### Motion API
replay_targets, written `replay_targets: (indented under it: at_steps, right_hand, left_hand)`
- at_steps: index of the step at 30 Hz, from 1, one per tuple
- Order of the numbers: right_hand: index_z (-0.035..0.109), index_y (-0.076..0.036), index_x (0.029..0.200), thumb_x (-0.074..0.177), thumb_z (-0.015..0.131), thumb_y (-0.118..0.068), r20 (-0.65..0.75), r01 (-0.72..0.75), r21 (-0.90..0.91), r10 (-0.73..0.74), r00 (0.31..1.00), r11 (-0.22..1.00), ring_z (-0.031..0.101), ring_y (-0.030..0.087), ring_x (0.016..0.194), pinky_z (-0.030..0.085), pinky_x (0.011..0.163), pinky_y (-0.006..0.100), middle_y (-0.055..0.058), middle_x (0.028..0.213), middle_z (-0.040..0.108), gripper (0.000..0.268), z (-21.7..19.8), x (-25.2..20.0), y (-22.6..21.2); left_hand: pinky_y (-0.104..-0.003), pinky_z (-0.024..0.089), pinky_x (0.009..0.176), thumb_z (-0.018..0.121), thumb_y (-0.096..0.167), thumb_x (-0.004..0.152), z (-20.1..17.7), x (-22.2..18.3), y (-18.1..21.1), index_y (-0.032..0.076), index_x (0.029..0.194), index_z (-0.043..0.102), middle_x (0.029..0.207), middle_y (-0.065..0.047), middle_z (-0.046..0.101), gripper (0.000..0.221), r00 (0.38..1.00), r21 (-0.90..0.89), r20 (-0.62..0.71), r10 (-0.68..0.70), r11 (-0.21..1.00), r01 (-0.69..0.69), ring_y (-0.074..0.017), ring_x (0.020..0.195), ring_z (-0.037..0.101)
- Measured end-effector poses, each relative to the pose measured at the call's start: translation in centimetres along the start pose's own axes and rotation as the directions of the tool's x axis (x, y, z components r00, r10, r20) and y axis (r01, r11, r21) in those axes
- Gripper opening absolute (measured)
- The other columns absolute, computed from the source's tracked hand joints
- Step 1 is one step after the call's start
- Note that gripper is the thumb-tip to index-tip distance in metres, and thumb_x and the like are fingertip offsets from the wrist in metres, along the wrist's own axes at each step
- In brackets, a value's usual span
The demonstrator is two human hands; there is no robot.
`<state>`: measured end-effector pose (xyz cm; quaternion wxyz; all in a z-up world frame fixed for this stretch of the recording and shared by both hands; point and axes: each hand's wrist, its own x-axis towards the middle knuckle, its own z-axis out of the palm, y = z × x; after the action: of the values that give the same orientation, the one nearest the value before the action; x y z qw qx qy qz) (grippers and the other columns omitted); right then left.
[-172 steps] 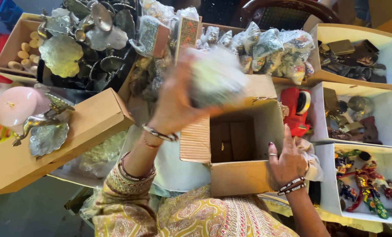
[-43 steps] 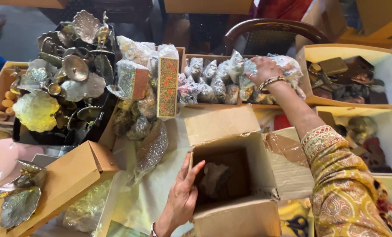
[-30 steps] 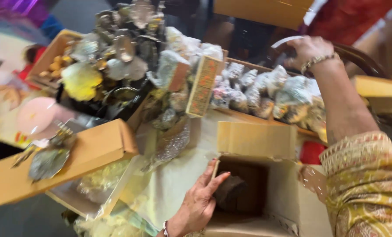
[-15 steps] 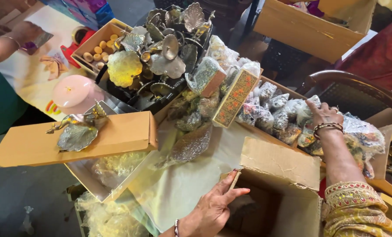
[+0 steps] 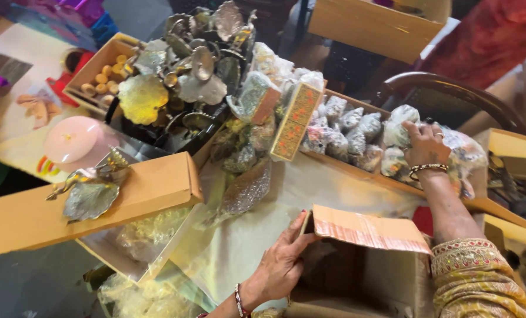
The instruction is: The person packs bubble-wrapped decorative metal ornaments from trays into a cardboard box, folds the box flaps closed, and seals the box using a roll of brown packing tape. Other people stand nearby at the table while the person presses the box shut and applies tape.
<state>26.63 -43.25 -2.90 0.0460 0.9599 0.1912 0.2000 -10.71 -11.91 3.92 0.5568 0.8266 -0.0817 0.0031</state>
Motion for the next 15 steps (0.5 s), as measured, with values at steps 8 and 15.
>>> replay_targets:
  at_steps: [8, 15]
  right_hand:
    - [0.064, -0.022, 0.136, 0.077, 0.093, -0.022, -0.23, -0.111, 0.232, 0.166, 0.959, 0.966, 0.064, 0.035, 0.12, 0.054, 0.095, 0.049, 0.012, 0.125, 0.067, 0.065, -12.7, -3.1, 1.9]
    - [0.06, -0.009, 0.135, 0.073, 0.091, -0.021, -0.226, 0.123, 0.762, 0.082, 0.971, 0.635, 0.065, 0.029, 0.125, 0.056, 0.107, 0.04, 0.009, 0.136, 0.064, 0.07, -24.5, -11.3, -1.3]
  left_hand:
    - [-0.045, 0.034, 0.119, 0.049, -0.005, 0.072, 0.4, 0.2, -0.8, 0.01, 0.138, 0.057, 0.168, -0.022, 0.025, 0.069, 1.0, 0.02, -0.007, 0.004, 1.0, -0.004, -0.04, 0.152, 0.031]
    - [-0.044, 0.032, 0.12, 0.047, -0.004, 0.071, 0.7, 0.6, -1.1, 0.009, 0.155, 0.039, 0.169, -0.019, 0.023, 0.086, 1.0, 0.081, 0.002, -0.008, 0.997, 0.008, -0.0397, 0.152, 0.029]
